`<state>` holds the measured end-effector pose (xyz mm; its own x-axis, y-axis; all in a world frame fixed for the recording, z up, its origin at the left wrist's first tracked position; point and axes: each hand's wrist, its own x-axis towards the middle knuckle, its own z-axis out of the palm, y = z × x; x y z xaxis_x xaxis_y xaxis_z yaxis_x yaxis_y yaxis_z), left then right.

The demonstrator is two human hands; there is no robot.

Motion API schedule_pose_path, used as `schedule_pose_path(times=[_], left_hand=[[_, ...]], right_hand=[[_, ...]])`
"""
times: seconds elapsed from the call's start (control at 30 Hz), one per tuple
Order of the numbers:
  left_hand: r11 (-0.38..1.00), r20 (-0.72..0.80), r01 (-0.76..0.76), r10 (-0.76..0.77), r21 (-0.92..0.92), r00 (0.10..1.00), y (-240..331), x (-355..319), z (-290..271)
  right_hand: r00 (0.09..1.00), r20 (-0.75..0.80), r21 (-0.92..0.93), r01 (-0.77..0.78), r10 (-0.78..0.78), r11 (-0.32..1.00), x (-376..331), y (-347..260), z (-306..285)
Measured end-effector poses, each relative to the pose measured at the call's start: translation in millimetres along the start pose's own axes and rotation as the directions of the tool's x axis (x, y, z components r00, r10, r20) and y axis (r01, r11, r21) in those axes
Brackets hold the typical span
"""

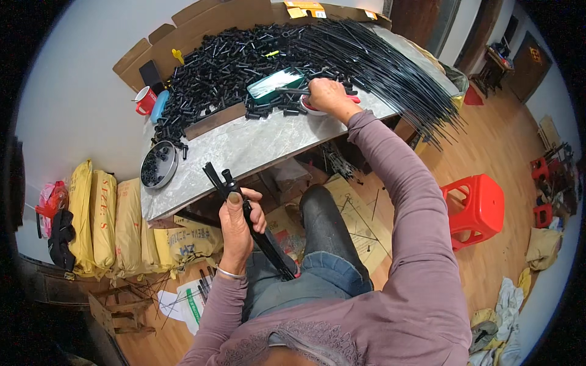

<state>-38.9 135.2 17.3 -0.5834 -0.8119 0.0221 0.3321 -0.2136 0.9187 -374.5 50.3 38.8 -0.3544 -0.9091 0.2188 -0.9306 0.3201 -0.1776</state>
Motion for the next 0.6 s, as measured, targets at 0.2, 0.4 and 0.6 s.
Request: schedule_pose_path(times=[0.2, 0.4, 0.6], left_hand=[[1.0, -0.006, -0.003, 0.003, -0.001, 1.0, 2, -1, 1], [0.999, -0.019, -0.015, 0.015, 0.034, 1.0, 2, -2, 2], [0.999, -0.012, -0.007, 0.008, 0.033, 1.0, 3, -5, 3]], right_hand=[[0.999, -0.006, -0.066, 0.045, -0.046, 0.997, 4, -1, 5], [1.0, 0.01, -0.01, -0.001, 0.001, 1.0, 1, -3, -2], [0.994, -0.095, 0.111, -0.036, 0.047, 0.993, -2, -1, -8]])
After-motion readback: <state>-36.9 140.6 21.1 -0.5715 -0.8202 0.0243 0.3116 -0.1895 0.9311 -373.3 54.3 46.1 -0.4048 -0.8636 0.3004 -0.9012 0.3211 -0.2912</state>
